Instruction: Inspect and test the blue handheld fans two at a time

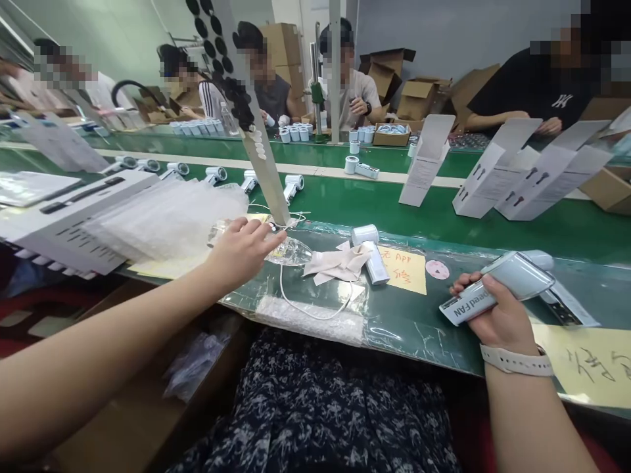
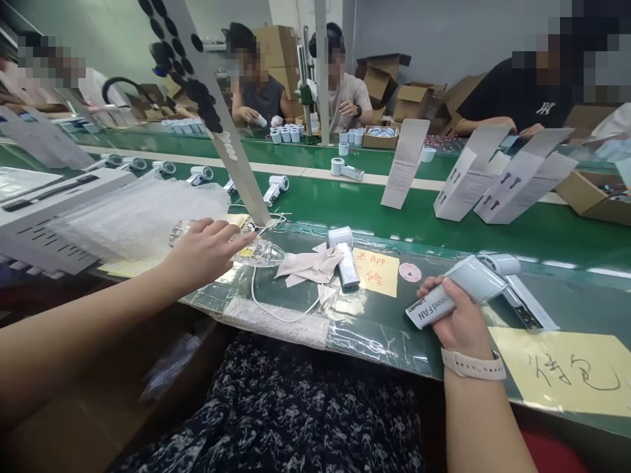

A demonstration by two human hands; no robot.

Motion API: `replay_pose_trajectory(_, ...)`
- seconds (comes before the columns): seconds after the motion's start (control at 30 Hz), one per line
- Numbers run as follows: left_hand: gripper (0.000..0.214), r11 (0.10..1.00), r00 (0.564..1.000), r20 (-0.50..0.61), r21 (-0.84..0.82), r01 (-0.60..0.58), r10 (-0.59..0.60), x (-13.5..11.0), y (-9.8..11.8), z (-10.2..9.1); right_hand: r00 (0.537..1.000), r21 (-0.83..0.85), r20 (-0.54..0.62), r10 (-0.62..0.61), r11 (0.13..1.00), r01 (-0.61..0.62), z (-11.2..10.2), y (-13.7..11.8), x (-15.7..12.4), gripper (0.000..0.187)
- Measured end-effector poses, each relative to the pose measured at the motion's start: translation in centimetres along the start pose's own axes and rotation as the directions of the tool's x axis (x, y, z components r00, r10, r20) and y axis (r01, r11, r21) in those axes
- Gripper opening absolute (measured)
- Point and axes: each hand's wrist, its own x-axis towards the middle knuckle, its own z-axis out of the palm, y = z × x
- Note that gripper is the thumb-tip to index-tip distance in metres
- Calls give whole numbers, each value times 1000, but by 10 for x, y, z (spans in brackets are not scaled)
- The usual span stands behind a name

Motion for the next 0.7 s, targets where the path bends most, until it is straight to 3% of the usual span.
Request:
replay_pose_trajectory(0.13,48,999,999,-33,-14,-36,36,12,4,-6,1000,16,4,-4,1000,4,3,1,-5,32)
replay_pose_trajectory(0.4,54,934,987,78,321,-156,138,25,23,-34,1000,6,31,-3,1000,3,6,2,-7,33)
replay_pose_trajectory(0.7,53,935,984,126,318,-157,123,37,30,-26,998,2,57,-5,1000,5,6,4,-9,27)
